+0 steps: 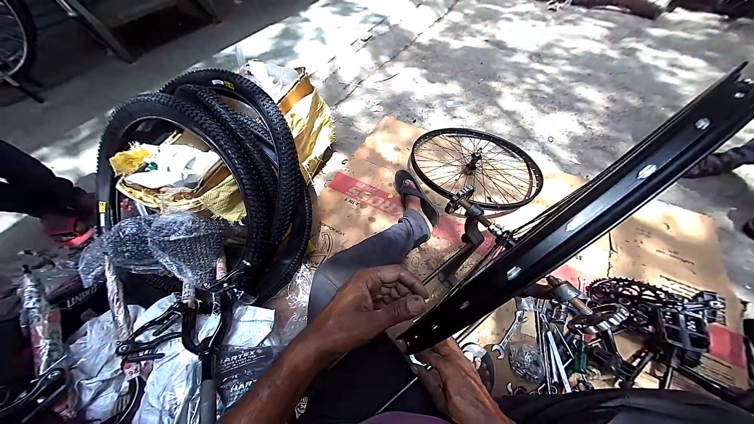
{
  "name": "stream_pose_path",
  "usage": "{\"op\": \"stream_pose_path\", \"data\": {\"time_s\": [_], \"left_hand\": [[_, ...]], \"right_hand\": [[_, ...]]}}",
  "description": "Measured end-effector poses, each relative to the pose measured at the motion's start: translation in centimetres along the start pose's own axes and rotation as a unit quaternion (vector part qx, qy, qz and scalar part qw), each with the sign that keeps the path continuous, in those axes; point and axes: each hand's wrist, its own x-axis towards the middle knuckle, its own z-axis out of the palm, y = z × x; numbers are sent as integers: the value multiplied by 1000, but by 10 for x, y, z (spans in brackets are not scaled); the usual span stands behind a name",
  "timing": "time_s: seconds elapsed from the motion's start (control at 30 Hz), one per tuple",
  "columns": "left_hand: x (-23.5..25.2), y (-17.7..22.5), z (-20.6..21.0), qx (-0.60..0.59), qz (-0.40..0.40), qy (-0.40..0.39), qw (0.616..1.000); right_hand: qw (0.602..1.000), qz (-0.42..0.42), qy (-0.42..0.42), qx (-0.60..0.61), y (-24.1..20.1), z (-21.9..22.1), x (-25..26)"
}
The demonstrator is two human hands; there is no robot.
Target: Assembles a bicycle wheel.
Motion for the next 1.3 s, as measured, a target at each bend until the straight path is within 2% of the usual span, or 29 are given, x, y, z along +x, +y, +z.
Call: {"op": "stream_pose_path", "data": {"time_s": [0.17,0.37,0.6,0.7,0.83,0.93,1.03,1.1,1.13,1.2,1.3], "left_hand": [[0,16,1,139,49,-47,988],[-1,8,-4,290,51,-91,951],[0,6,-6,323,57,-103,939],[0,-1,-6,372,63,-116,919],[-5,-26,-2,455,-20,-159,876],[-7,-24,-6,411,11,-136,902],[-6,5,-3,213,103,-28,971],[-3,28,-1,78,137,12,987],[-1,35,-2,79,147,19,986],[-1,34,-5,166,145,24,975],[-6,12,-5,273,116,-4,955]], "right_hand": [[1000,8,-1,-6,-2,1,1],[1000,12,-3,-14,-1,0,0],[1000,2,3,-14,0,-1,1],[1000,4,3,-13,-1,-2,0],[1000,8,5,-9,-2,-2,0],[1000,4,8,-8,-1,-1,2],[1000,8,-5,-4,0,-2,1],[1000,12,-10,-6,-1,-2,0],[1000,15,-13,-7,-2,-3,0],[1000,17,-18,-6,-2,-4,0],[1000,22,-20,-2,-3,-5,0]]}}
